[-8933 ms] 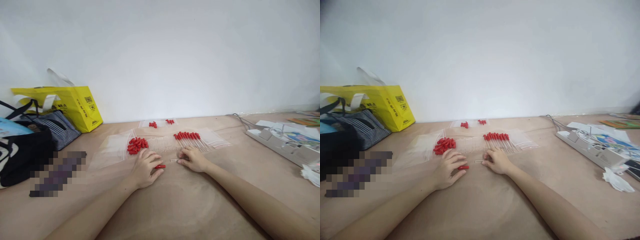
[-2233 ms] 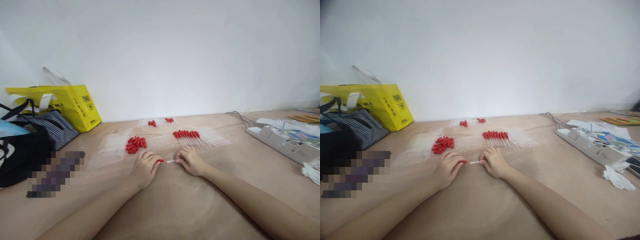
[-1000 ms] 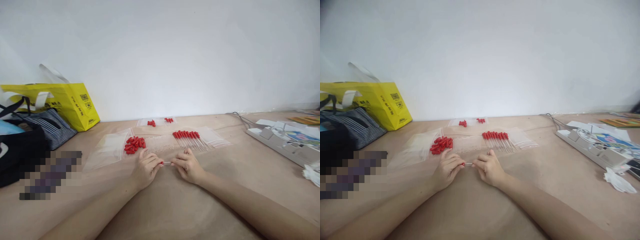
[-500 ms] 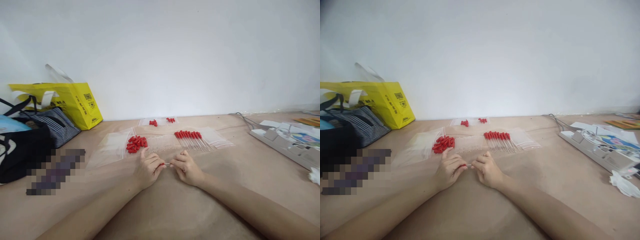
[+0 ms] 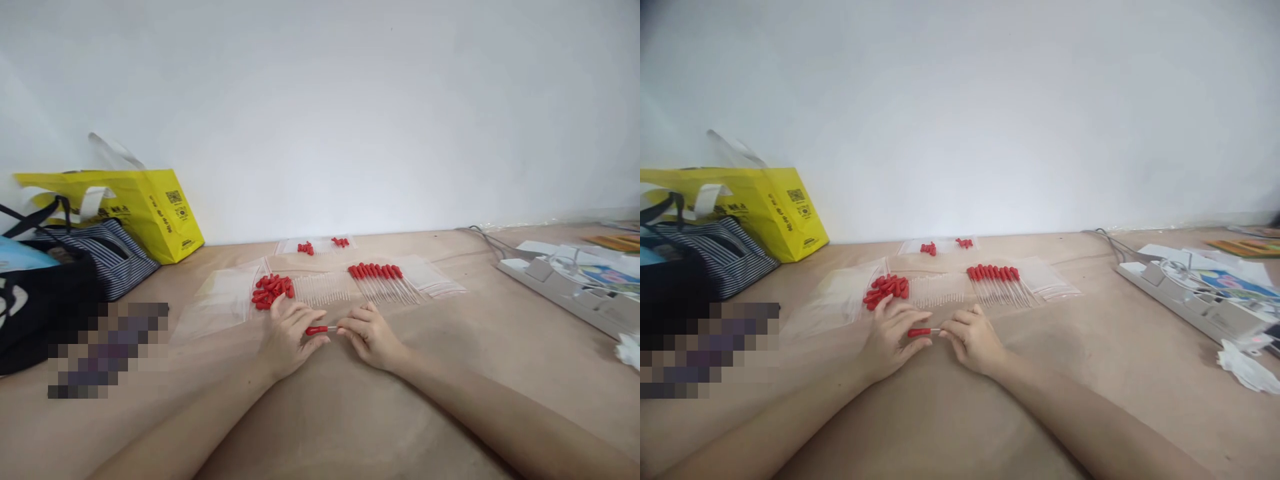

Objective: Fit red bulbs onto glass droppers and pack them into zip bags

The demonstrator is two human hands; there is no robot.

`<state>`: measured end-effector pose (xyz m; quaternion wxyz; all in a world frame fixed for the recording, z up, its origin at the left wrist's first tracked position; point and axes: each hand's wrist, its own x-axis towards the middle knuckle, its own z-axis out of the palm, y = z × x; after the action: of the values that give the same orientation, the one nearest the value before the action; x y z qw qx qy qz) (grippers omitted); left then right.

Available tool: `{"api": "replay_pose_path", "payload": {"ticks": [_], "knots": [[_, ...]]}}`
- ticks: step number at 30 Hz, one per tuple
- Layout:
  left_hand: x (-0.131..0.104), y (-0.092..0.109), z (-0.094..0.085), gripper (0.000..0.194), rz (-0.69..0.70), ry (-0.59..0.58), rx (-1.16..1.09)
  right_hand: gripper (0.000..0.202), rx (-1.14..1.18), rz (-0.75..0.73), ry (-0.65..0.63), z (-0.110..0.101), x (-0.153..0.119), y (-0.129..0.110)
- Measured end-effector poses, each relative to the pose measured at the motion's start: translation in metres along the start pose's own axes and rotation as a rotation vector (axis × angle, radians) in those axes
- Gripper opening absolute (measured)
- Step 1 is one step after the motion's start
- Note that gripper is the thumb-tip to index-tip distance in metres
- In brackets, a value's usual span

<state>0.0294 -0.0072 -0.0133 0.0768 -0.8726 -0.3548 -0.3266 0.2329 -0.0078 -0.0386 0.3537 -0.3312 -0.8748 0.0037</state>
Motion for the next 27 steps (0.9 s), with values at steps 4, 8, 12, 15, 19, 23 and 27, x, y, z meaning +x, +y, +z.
{"api": "replay_pose_path", "payload": {"ticks": [4,8,12,15,19,23,27], "knots": [[-0.002,-0.003,-0.007,0.016,0.017,-0.007,0.002,0.021,-0.028,0.021,0.018,-0.004,-0.001,0.003],[-0.002,0.001,-0.006,0.012,0.039,-0.031,-0.060,0.020,-0.008,-0.016,0.018,-0.004,-0.001,0.002],[-0.003,-0.002,-0.001,0.012,0.018,-0.061,-0.134,0.021,-0.031,-0.046,-0.003,-0.006,0.000,0.002],[-0.004,-0.008,0.002,0.013,0.001,-0.110,-0.203,0.022,-0.098,-0.075,-0.028,-0.009,0.002,0.002],[-0.004,-0.012,0.002,0.014,0.002,-0.209,-0.213,0.020,-0.189,-0.095,-0.042,-0.013,0.001,0.000],[-0.002,-0.015,-0.001,0.034,-0.078,-0.162,-0.058,0.018,-0.211,0.020,-0.060,-0.015,0.002,0.004],[0.001,-0.028,-0.002,0.043,-0.295,0.037,0.124,0.018,-0.241,0.427,0.020,-0.013,0.018,0.021]]}}
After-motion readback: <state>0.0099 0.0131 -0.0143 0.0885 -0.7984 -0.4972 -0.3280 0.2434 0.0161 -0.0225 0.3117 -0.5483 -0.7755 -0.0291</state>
